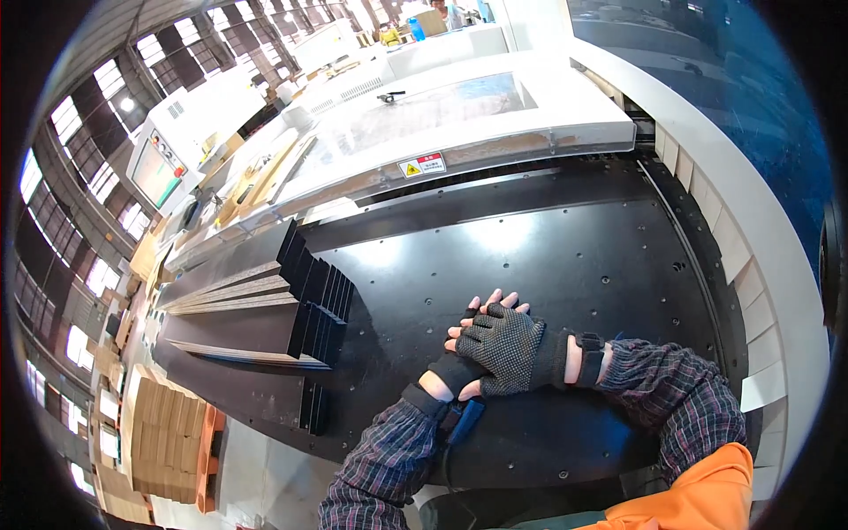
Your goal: Inspecting and aligning dark wood strips and using a pneumatic tool on a manufacturing table.
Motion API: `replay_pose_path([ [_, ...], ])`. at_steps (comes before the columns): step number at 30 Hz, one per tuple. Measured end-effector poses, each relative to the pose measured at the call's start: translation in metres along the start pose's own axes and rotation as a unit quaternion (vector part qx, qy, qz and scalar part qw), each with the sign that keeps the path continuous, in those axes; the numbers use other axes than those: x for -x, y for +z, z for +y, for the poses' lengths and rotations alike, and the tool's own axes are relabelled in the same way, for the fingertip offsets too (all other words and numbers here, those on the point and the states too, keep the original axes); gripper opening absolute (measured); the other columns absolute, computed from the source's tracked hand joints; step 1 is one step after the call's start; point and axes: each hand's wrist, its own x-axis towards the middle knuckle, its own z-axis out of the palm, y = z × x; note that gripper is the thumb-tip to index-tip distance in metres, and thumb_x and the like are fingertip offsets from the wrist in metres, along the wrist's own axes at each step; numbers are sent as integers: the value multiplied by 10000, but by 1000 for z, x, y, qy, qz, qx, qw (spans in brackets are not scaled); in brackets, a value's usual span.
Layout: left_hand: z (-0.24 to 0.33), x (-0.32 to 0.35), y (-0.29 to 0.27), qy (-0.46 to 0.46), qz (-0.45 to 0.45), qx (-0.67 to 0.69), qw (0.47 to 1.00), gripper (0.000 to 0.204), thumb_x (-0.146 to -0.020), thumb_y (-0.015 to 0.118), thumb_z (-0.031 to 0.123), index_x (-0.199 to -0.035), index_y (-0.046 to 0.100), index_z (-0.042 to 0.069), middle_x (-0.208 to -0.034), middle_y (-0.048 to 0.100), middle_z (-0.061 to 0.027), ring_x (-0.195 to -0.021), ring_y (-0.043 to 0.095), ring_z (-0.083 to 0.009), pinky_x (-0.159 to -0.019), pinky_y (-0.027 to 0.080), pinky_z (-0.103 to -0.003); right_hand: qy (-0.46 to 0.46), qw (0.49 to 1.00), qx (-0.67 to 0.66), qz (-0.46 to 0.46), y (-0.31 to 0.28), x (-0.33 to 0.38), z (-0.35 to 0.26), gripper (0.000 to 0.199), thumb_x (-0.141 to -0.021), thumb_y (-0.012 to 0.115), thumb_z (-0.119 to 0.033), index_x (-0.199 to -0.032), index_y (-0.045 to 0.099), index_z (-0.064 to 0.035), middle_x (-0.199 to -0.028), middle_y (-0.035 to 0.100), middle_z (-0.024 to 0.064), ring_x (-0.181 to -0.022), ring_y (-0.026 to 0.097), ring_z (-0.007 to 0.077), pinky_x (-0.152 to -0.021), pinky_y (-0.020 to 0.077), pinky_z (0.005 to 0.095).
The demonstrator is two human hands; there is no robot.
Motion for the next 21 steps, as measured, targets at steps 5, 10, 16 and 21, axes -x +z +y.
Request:
replay_pose_path([
  [5,-3,6,2,-6,4,44,999,710,-885,435,565,-1525,335,274,-1634,186,-92,-1508,78,-327,-1177,18,-592,-37,998,58,-1,-19,-5,-15,802,-838,551,-734,-1280,610,-68,-1321,590,180,-1244,544,372,-1082,383,535],
  [10,-2,6,2,-5,13,87,996,722,-880,429,572,-1532,316,282,-1641,158,-93,-1511,51,-325,-1176,2,-593,49,983,-174,-21,23,-1,9,928,-747,617,-752,-1393,531,-91,-1468,407,284,-1402,324,462,-1152,261,589],
  [16,2,6,-14,17,129,55,990,637,-892,519,523,-1422,502,170,-1519,413,-121,-1433,304,-317,-1159,174,-563,60,998,2,-32,15,-2,9,945,-725,639,-748,-1418,509,-119,-1485,379,296,-1421,259,493,-1147,234,627],
  [21,-6,14,-17,-8,113,48,992,657,-884,536,526,-1436,477,174,-1532,385,-121,-1441,282,-324,-1159,164,-572,0,995,97,26,-15,-5,-13,800,-806,603,-717,-1290,601,-79,-1323,590,184,-1233,550,379,-1068,385,553],
])
